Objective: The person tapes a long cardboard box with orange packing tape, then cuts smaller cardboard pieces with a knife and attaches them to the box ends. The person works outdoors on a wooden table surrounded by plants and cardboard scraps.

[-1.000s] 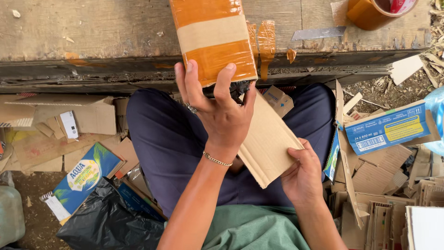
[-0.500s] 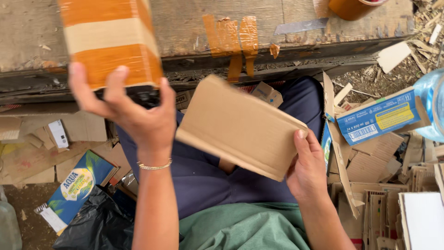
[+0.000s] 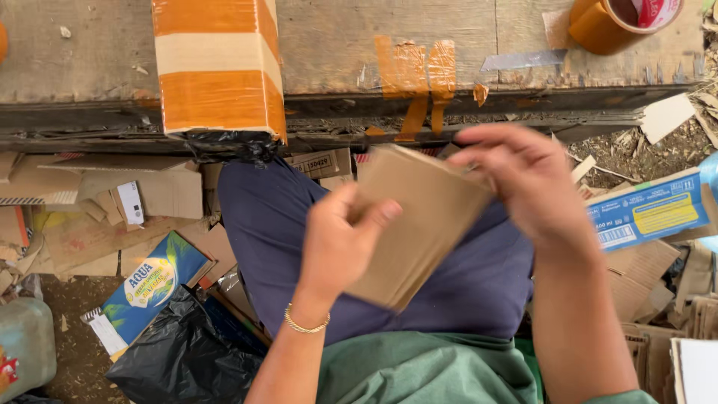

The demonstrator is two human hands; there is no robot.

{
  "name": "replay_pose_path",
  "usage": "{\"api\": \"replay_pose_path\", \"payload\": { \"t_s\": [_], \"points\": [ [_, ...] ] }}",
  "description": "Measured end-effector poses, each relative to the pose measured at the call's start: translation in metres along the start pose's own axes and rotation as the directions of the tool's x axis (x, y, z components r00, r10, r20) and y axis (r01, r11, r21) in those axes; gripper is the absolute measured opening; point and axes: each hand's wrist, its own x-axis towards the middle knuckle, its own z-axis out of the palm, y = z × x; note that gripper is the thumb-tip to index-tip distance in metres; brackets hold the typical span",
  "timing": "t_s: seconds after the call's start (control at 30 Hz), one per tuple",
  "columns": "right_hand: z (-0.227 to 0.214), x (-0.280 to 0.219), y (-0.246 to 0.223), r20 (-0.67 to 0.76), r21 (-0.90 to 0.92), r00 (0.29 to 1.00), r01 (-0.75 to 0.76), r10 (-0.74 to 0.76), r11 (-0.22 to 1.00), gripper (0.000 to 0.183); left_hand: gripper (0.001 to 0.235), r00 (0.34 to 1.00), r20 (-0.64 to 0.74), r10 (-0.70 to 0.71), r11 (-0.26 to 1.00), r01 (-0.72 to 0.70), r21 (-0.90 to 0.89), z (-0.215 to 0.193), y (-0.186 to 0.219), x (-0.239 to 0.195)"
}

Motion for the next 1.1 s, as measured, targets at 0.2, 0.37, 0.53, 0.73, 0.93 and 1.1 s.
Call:
{"api": "replay_pose_path", "payload": {
  "t_s": [0.2,0.37,0.53,0.73,0.93,1.1],
  "points": [
    [-0.002,-0.016,0.005,-0.031,0.028,0.999,0.015,-0.014,1.0,0.042,0.019,1.0,0.0,0.028,0.957,-0.027,-0.287,-0.004,-0.025,0.006],
    [0.025,-0.028,0.075,-0.195,0.026,0.957,-0.215,0.216,0.976,0.031,0.024,0.997,0.062,-0.045,0.906,0.067,-0.418,0.021,-0.052,0.019],
    [0.013,-0.012,0.06,-0.222,-0.043,0.952,-0.225,0.21,0.973,0.025,0.024,0.99,0.121,-0.066,0.85,0.119,-0.514,0.014,-0.06,0.033],
    [-0.006,0.036,0.01,-0.025,-0.968,0.654,0.174,-0.756,0.183,0.026,0.021,0.998,0.045,0.046,0.824,-0.012,-0.566,0.016,-0.057,0.067],
    [-0.032,0.049,0.019,0.128,-0.906,0.76,-0.171,-0.637,-0.387,0.049,0.023,1.0,0.01,0.028,0.79,-0.016,-0.612,0.011,-0.064,0.08],
    [-0.034,0.047,0.011,0.004,-1.0,0.71,0.018,-0.704,0.013,0.019,0.021,0.998,-0.055,0.031,0.798,-0.058,-0.6,0.01,-0.058,0.081]
  ]
}}
